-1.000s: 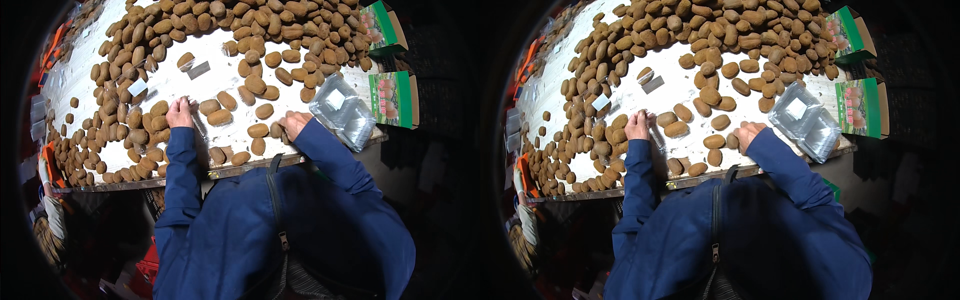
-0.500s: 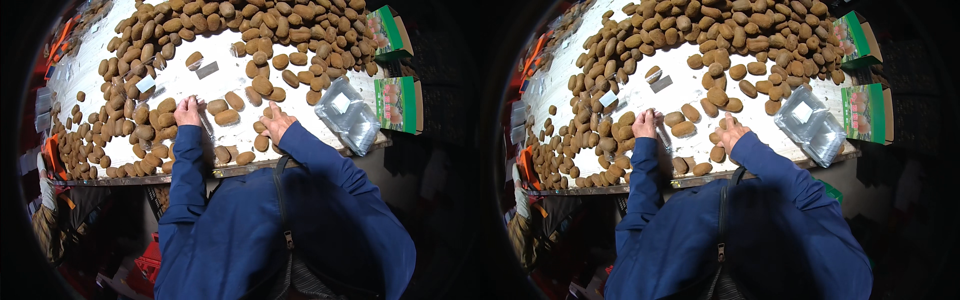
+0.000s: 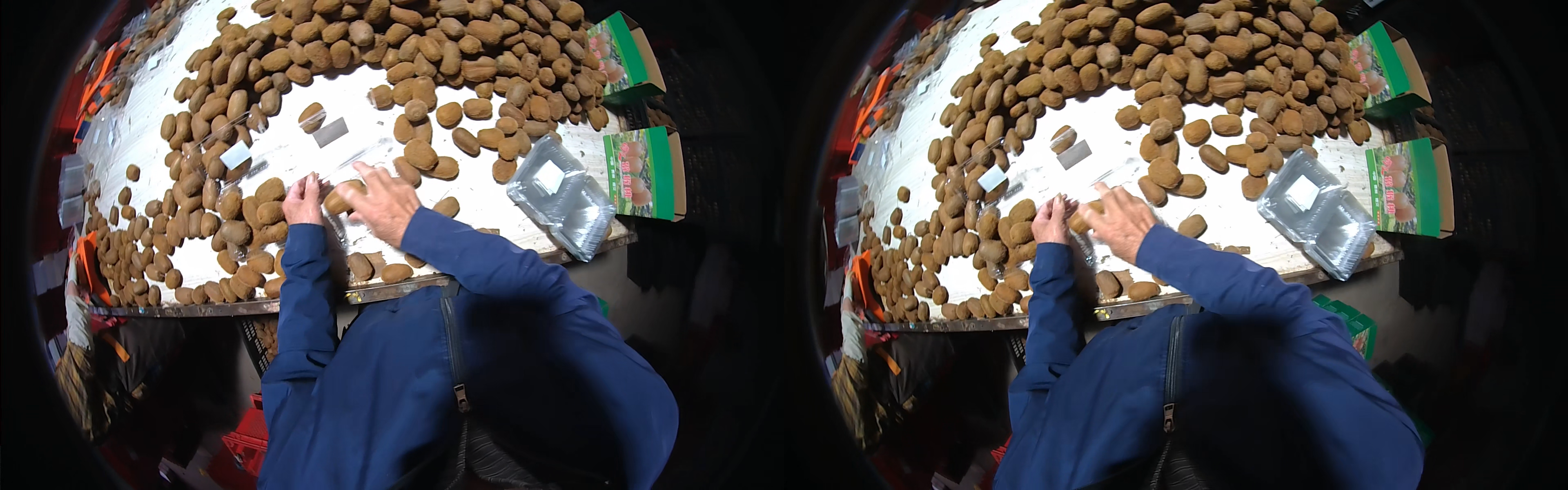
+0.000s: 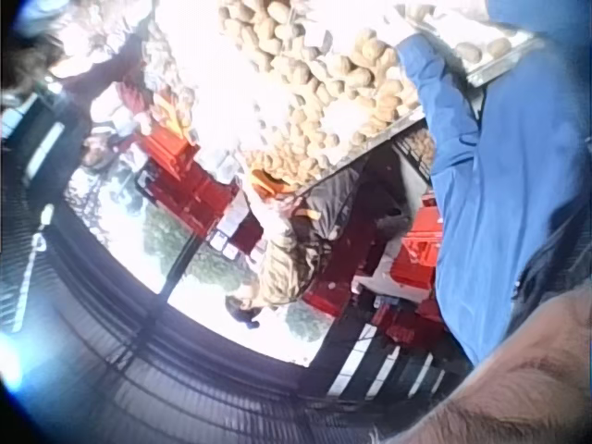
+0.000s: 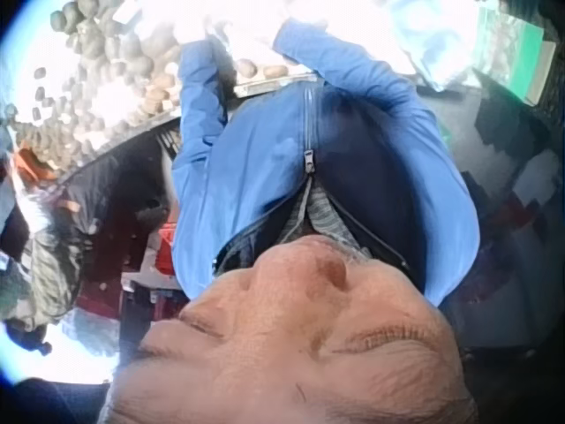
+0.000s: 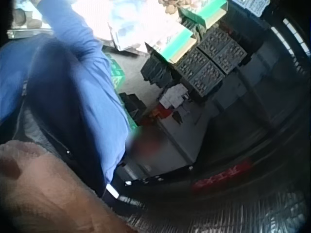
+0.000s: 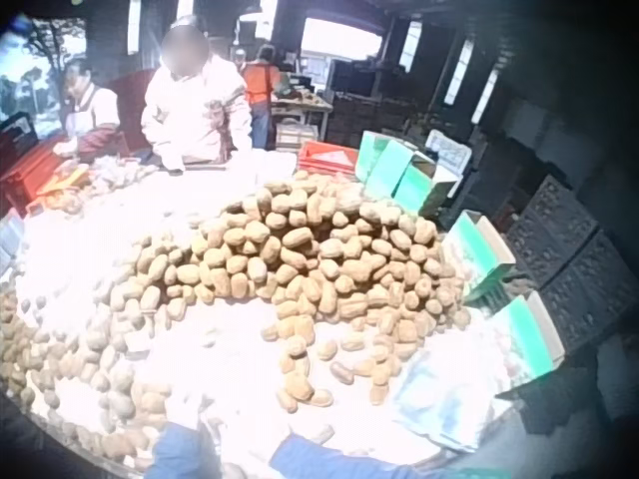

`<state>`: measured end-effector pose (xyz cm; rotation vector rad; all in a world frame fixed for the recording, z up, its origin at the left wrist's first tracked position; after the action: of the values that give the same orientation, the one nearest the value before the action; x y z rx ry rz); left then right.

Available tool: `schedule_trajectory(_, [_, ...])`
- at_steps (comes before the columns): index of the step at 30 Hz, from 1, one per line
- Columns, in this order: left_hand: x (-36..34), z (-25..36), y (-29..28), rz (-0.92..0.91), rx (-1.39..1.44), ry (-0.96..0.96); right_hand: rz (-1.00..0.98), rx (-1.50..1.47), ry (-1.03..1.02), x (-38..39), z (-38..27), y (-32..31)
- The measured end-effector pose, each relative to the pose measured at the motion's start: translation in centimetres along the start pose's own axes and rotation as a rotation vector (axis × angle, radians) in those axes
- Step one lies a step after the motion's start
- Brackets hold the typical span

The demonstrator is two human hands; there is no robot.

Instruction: The person picks kiwis from a large pile on a table and places them into clear plastic trays. They arrange the fruit by hand, then close the tray lids and set the filled trays aside. The process repeats continuously with multiple trays being filled.

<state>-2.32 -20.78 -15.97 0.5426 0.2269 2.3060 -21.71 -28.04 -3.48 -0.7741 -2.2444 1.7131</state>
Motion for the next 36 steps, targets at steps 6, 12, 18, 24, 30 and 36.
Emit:
schedule_trajectory(6, [-0.1,-0.6,-0.3,0.039,-0.021,0.011,0.373,0.109,0.091,2.6,6.1,-1.6])
schedule_trajectory(12, [-0.2,-0.7,-0.2,0.046,-0.047,-0.003,0.155,0.088,0.112,5.6,12.1,1.2])
schedule_trajectory(18, [0.2,0.1,0.5,0.072,-0.075,-0.042,0.147,0.054,0.142,5.3,13.2,1.8])
schedule_trajectory(24, [0.6,0.5,0.5,-0.002,-0.049,-0.054,0.151,-0.122,0.039,3.6,8.1,-1.5])
schedule_trajectory(30, [0.4,1.4,0.7,0.034,0.021,-0.113,0.033,-0.052,-0.235,-2.0,3.2,-1.6])
schedule_trajectory(36, [1.4,2.1,1.2,0.008,-0.102,-0.073,0.176,-0.259,0.089,-1.0,6.5,-2.6])
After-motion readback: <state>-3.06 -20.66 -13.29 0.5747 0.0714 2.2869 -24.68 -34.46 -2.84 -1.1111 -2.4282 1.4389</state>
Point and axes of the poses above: each hand's wrist, its own x-axis away from the middle knuckle, its own y-axis out of the palm, z = x × y, the point moved 1 cm from there along -x, towards the middle knuckle, and after that the axes turned 7 degrees about x, right-handed, at the moved point
